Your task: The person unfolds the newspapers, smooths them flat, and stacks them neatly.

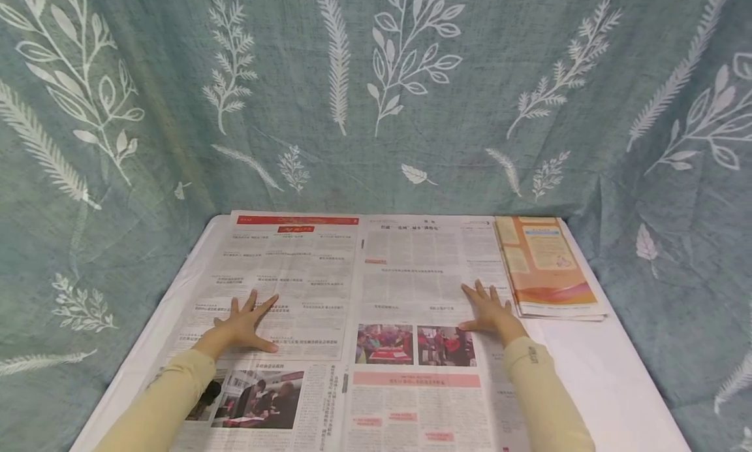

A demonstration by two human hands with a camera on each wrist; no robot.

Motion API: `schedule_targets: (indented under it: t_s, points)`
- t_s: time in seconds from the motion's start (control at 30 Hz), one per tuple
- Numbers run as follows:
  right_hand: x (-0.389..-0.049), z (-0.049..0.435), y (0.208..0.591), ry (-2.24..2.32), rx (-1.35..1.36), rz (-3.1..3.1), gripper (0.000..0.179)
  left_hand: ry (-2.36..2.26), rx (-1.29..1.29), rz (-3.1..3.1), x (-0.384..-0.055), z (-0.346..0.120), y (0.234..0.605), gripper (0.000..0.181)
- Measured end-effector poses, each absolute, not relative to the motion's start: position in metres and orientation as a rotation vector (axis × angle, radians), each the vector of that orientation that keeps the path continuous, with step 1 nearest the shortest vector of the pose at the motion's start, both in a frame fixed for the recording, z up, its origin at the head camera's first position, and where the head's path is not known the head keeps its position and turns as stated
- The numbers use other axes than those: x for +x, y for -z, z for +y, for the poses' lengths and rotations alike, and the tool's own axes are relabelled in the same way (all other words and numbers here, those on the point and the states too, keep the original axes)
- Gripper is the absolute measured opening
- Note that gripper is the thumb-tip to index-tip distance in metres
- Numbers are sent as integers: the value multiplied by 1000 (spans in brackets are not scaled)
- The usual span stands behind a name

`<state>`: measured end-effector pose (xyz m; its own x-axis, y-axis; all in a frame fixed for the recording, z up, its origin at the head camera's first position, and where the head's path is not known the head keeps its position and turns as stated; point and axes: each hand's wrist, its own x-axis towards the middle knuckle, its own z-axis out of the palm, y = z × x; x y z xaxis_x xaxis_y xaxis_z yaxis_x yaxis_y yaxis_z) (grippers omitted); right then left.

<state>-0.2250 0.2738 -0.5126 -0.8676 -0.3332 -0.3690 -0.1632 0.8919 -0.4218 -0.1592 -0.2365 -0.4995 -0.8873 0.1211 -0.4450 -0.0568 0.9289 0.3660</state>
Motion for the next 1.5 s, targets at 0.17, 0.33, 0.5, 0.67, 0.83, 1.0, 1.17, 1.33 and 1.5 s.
schedule_targets:
  t_s: [0.17,0.33,0.5,0.67,0.83,1.0,1.17,1.33,1.5]
  points:
    - [-226,268,511,542,-413,2614,102,-520,16,2607,-157,-242,498,122]
    - [-225,263,514,526,-418,2620,102,-507,-12,2614,-155,-251,500,123]
    - [-225,257,513,526,-433,2620,102,-496,-33,2608,-153,-259,500,123]
    - [-226,258,512,504,-392,2643,101,-537,-29,2598,-156,-256,497,123]
    - [-225,262,514,512,-366,2638,102,-550,-49,2579,-159,-250,496,123]
    - [-226,263,512,500,-369,2653,102,-549,-53,2575,-159,-250,498,123]
    - [-227,265,512,483,-376,2659,101,-561,-50,2571,-158,-249,498,123]
    - [-227,266,514,484,-375,2656,101,-562,-43,2566,-159,-251,498,123]
    - [-225,264,513,496,-373,2646,100,-583,-53,2568,-161,-255,504,129]
